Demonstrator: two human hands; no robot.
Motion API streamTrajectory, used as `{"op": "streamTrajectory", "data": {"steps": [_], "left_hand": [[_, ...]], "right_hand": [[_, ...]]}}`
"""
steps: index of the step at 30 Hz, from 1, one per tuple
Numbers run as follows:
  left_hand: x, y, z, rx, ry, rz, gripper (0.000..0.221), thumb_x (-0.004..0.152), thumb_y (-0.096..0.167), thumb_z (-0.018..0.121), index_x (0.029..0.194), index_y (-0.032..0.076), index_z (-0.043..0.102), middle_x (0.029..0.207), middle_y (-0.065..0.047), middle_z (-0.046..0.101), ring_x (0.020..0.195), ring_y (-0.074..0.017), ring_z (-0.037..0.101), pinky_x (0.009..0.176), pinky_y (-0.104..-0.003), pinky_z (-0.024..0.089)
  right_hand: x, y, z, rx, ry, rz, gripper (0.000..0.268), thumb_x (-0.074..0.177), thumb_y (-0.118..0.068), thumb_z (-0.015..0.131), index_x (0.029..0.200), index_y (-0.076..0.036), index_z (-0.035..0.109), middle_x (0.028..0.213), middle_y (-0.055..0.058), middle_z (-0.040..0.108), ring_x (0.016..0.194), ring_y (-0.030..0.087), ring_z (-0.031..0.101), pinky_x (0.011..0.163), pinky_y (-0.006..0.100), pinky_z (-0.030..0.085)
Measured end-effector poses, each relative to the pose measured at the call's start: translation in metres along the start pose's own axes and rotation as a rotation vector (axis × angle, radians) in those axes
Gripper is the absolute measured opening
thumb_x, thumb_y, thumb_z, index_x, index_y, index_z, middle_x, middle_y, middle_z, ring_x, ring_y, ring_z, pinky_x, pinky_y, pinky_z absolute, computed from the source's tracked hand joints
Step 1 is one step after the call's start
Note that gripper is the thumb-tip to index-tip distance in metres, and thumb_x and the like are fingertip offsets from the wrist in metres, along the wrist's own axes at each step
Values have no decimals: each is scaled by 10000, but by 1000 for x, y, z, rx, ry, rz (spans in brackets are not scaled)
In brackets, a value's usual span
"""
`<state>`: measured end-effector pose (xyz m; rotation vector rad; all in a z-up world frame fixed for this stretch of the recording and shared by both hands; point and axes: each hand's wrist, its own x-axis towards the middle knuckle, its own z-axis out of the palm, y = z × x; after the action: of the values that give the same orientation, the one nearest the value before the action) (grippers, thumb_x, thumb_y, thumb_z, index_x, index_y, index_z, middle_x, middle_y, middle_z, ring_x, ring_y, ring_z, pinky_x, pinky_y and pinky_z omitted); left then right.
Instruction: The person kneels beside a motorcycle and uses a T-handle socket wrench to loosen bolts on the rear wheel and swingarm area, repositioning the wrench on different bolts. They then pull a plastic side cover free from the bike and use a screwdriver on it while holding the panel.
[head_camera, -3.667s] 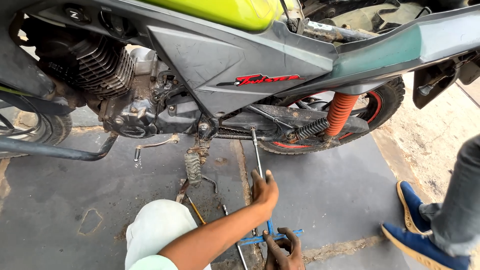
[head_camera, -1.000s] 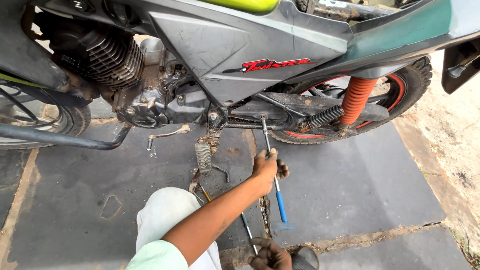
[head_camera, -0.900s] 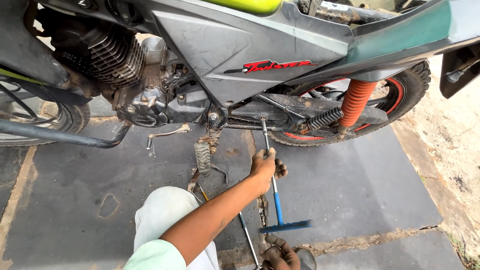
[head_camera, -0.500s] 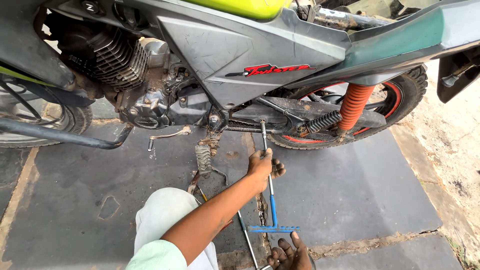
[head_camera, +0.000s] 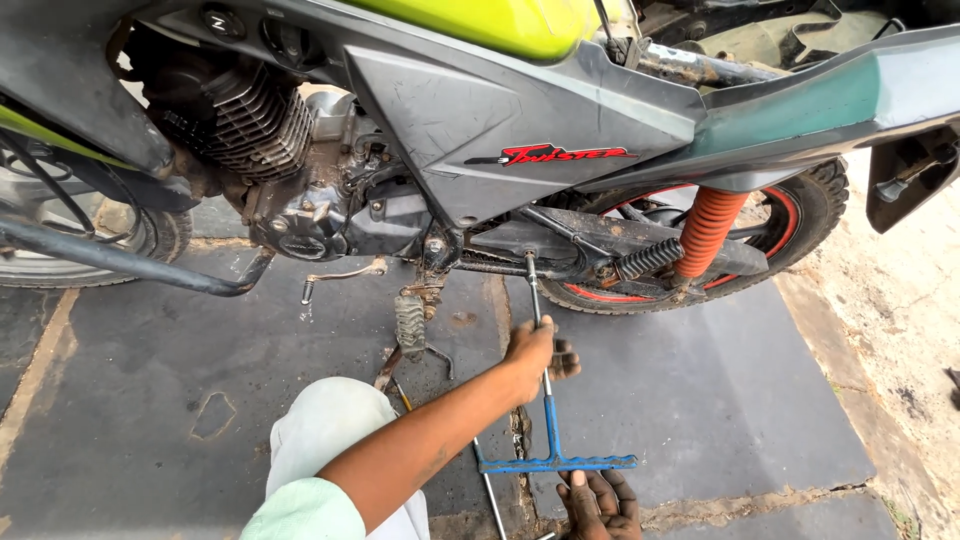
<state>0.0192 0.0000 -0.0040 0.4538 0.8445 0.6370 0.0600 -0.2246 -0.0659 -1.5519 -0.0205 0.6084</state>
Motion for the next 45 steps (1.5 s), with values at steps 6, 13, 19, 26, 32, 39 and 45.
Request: {"op": "streamTrajectory", "data": {"steps": [6,13,19,26,32,39,45], "left_hand": [[14,-50,-10,371,51,-108,350,1094,367,493,1260,69,415,887,-70,595,648,-182,630,518,-327,509],[20,-22,-10,181,-13,-117,208,1094,302,466,1200,138,393,876,-81,584,637,-168,592,500,-321,484],[20,-10,-12,119,-15,-86,151,1096,242,450,1171,117,413,871,-83,589,666,-172,594,514,-317,507],[16,-6,-14,103,-50,-55,151,1097,243,425,1195,131,404,914,-65,595,752,-179,655,620,-342,589],[-17,1,1,117,-87,-80,173,1082,228,420,1217,132,371,949,-74,589,775,-222,681,675,-387,632],[0,-35,-7,220,-68,-132,160,1068,222,499,1175,141,412,934,-77,548,645,-162,566,544,-353,532],[2,-18,-6,47,-71,-115,97,1087,200,461,1134,119,434,881,-58,499,614,-124,483,509,-305,454]], "right_hand": [[-8,30,-23,-899,-374,-992,536,788,86,657,1270,-130,742,824,97,654,633,156,719,592,326,605],[30,137,-26,-621,-731,-310,398,766,55,811,1109,-145,795,682,69,678,601,189,672,575,322,505],[65,98,-35,33,-449,588,451,849,-84,611,1286,26,598,824,144,666,714,285,646,707,491,607],[25,7,-5,153,-24,482,431,952,-85,558,1359,-39,423,1104,220,592,1055,345,670,911,503,593],[-12,-19,10,188,38,215,481,886,36,682,1278,4,405,1020,243,657,1010,338,718,879,461,595],[-45,-20,2,-925,-322,-1101,389,730,71,752,1023,-154,873,694,49,671,546,118,660,511,326,545],[28,93,-33,-411,-883,30,228,779,157,745,983,83,815,744,97,695,597,121,579,548,225,432]]}}
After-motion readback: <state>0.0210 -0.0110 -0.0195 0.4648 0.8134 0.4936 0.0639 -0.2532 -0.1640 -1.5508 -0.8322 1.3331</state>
